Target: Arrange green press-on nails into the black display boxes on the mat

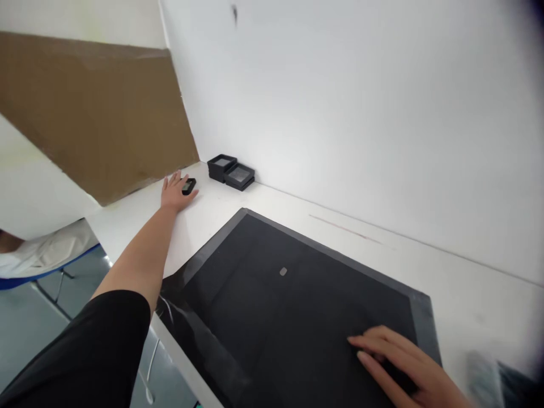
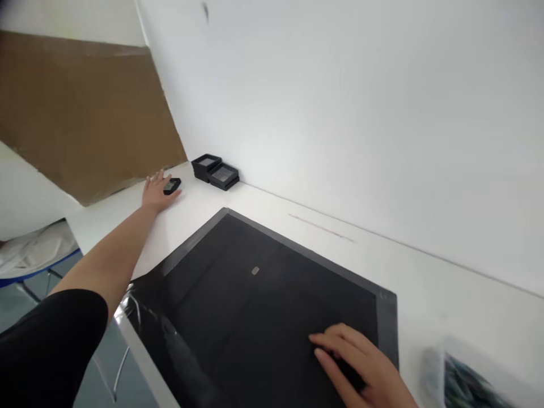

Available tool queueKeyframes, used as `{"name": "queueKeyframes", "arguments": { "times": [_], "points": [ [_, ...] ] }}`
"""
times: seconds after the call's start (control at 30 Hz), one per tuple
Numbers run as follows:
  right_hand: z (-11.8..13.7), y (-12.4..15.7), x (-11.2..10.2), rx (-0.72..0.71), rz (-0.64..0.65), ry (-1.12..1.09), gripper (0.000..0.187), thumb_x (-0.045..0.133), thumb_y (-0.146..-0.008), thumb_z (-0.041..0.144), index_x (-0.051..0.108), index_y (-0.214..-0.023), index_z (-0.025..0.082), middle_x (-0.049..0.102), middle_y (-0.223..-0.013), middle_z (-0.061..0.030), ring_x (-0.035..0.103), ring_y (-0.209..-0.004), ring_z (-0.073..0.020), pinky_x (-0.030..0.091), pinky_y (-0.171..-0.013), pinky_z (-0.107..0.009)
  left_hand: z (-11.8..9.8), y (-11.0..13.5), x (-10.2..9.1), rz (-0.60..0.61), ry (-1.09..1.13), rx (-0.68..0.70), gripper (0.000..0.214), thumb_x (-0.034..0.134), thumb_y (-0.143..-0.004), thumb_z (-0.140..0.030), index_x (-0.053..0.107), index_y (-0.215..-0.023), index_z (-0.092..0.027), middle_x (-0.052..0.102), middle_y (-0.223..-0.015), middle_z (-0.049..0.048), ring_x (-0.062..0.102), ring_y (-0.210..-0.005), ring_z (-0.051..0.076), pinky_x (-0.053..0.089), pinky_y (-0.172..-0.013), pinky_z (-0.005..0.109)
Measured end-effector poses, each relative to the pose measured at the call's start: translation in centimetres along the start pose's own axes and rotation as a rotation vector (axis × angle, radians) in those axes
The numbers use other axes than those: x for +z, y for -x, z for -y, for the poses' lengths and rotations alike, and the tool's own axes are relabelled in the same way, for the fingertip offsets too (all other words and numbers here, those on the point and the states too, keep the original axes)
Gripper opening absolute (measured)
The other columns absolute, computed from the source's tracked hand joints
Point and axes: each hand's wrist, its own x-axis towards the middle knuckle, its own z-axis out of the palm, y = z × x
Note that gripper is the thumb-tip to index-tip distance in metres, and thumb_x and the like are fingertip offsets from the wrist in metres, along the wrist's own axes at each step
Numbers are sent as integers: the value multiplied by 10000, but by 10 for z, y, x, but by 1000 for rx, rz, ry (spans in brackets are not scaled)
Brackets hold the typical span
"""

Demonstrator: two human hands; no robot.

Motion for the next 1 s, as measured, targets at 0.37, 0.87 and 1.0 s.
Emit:
{"name": "queueKeyframes", "arguments": {
  "times": [0.37, 0.87, 1.0],
  "points": [
    [35, -17, -15, -84, 57, -43, 246, 509, -992, 276, 746, -1048, 245, 638, -932, -68, 613, -876, -189, 497, -790, -347, -38, 57, -43, -79, -107, -67, 396, 608, -961, -393, 573, -1276, -156, 607, -1279, 102, 627, -1121, 223, 566, -952, 446],
    [44, -9, -18, -129, 54, 62, 262, 520, -985, 271, 731, -1125, 204, 621, -1020, -90, 551, -933, -210, 435, -848, -366, -237, 135, -57, 77, 19, 379, 600, 413, -1020, -503, 337, -1536, -206, 291, -1637, 137, 201, -1546, 344, 216, -1243, 626],
    [46, -8, -18, -113, 62, 85, 309, 477, -1004, 287, 716, -1168, 180, 617, -1036, -106, 539, -934, -223, 436, -862, -386, -242, 148, -48, 208, 104, 477, 415, 611, -957, -402, 567, -1292, -162, 593, -1312, 106, 614, -1159, 235, 549, -987, 471]
  ]
}}
